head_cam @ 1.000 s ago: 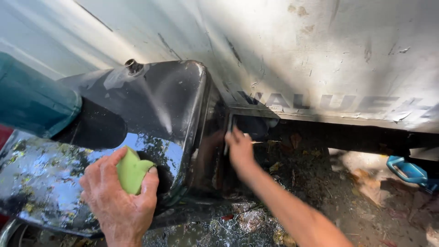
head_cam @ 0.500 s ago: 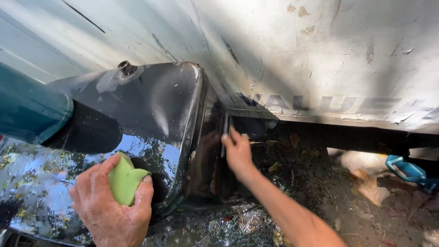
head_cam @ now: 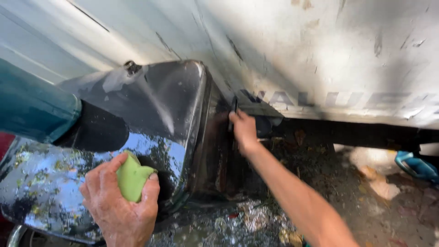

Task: The person scrubs the surface of a black motorcycle fuel tank using a green sponge and a black sanding block. They work on the top and side panels, occasionally dipping the sponge into a blue container for water.

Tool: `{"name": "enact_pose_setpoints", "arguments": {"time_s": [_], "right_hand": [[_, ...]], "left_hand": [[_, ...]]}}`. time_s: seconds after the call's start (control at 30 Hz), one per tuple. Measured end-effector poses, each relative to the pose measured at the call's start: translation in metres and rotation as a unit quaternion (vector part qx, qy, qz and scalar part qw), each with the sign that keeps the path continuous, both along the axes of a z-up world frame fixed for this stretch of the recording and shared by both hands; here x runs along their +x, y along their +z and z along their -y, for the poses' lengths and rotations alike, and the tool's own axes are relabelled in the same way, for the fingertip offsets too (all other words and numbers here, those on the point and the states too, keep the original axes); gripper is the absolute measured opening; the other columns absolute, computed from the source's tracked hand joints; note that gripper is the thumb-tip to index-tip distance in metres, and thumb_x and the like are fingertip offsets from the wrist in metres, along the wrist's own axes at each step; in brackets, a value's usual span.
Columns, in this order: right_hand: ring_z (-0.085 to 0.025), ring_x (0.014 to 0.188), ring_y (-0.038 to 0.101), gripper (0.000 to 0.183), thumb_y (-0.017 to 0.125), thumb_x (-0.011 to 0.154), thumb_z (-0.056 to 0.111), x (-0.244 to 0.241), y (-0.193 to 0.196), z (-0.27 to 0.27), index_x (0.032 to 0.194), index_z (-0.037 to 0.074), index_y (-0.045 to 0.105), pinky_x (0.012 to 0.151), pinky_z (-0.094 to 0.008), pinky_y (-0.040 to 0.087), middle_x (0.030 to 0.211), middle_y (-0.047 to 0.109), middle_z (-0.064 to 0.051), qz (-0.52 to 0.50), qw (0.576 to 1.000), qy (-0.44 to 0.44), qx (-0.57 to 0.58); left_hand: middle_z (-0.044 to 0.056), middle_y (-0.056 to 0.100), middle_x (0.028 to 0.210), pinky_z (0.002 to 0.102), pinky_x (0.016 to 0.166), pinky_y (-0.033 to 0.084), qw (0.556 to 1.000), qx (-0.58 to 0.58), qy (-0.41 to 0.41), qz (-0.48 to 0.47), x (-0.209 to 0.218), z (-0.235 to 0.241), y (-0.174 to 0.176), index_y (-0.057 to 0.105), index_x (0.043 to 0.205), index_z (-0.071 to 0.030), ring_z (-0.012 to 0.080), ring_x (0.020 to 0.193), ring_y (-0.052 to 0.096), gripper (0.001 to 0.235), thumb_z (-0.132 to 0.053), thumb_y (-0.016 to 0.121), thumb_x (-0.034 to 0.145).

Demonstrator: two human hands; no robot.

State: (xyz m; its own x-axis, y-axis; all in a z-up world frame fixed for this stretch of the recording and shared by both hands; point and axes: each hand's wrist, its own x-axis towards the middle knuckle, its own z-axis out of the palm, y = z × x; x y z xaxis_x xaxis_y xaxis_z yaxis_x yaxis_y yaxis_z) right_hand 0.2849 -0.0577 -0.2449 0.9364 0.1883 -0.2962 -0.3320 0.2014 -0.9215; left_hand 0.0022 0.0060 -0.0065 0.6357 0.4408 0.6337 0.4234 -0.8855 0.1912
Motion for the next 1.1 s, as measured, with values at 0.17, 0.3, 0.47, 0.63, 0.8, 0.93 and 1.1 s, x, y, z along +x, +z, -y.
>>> {"name": "enact_pose_setpoints", "arguments": {"time_s": [0.17,0.3,0.47,0.63,0.8,0.93,1.1], "right_hand": [[-0.019,0.101,0.058,0.065,0.066,0.088,0.038,-0.181,0.093,0.060,0.144,0.007,0.057,0.081,-0.031,0.053,0.115,0.055,-0.009,0.076,0.996,0.024,-0.034],[-0.029,0.125,0.058,0.063,0.057,0.094,0.043,-0.166,0.101,0.061,0.142,0.003,0.056,0.110,-0.049,0.043,0.132,0.064,-0.020,0.240,0.969,0.015,-0.062],[-0.027,0.119,0.058,0.058,0.060,0.088,0.047,-0.040,0.076,0.014,0.137,0.017,0.066,0.102,-0.040,0.042,0.125,0.067,-0.016,0.127,0.985,-0.015,-0.116],[-0.019,0.098,0.056,0.047,0.056,0.094,0.042,-0.171,0.142,0.063,0.126,0.008,0.064,0.087,-0.037,0.048,0.109,0.060,-0.008,0.218,0.975,0.003,-0.042],[-0.024,0.104,0.057,0.054,0.054,0.094,0.039,-0.121,0.141,0.046,0.136,0.007,0.065,0.097,-0.043,0.044,0.110,0.065,-0.014,0.227,0.972,-0.009,-0.063],[-0.020,0.116,0.054,0.047,0.057,0.093,0.040,-0.066,0.136,0.023,0.134,0.020,0.071,0.101,-0.030,0.042,0.106,0.062,-0.009,0.152,0.987,-0.037,-0.048],[-0.019,0.107,0.060,0.057,0.061,0.094,0.034,-0.210,0.148,0.070,0.145,0.011,0.058,0.103,-0.034,0.043,0.107,0.058,-0.008,0.207,0.977,-0.015,-0.038]], "left_hand": [[0.017,0.053,0.135,0.065,0.101,0.035,0.999,-0.030,0.012,-0.007,-0.002,0.001,-0.002,0.061,0.136,-0.011,0.0432,0.120,0.047,0.069,-0.035,0.078,0.074],[0.017,0.062,0.121,0.054,0.102,0.036,0.999,0.026,-0.022,0.004,0.001,0.002,0.004,0.067,0.129,-0.003,0.0399,0.117,0.054,0.063,-0.029,0.078,0.073],[0.017,0.057,0.126,0.056,0.099,0.036,1.000,-0.001,-0.011,-0.005,-0.002,0.005,0.005,0.064,0.133,-0.006,0.0394,0.117,0.049,0.063,-0.033,0.073,0.077],[0.017,0.055,0.130,0.059,0.099,0.035,1.000,-0.012,0.001,-0.008,-0.002,0.005,0.002,0.064,0.135,-0.008,0.0407,0.118,0.048,0.065,-0.035,0.074,0.077],[0.019,0.054,0.131,0.064,0.098,0.035,0.999,-0.029,0.006,-0.016,0.001,0.004,0.003,0.062,0.136,-0.009,0.0428,0.117,0.047,0.065,-0.036,0.074,0.078],[0.017,0.059,0.124,0.054,0.097,0.037,1.000,0.013,-0.023,0.004,0.000,0.011,0.010,0.063,0.131,-0.004,0.0386,0.116,0.049,0.061,-0.029,0.074,0.077],[0.016,0.056,0.127,0.055,0.095,0.038,1.000,0.003,-0.006,-0.001,0.000,0.011,0.008,0.064,0.133,-0.009,0.0389,0.115,0.049,0.062,-0.033,0.074,0.076]]}}
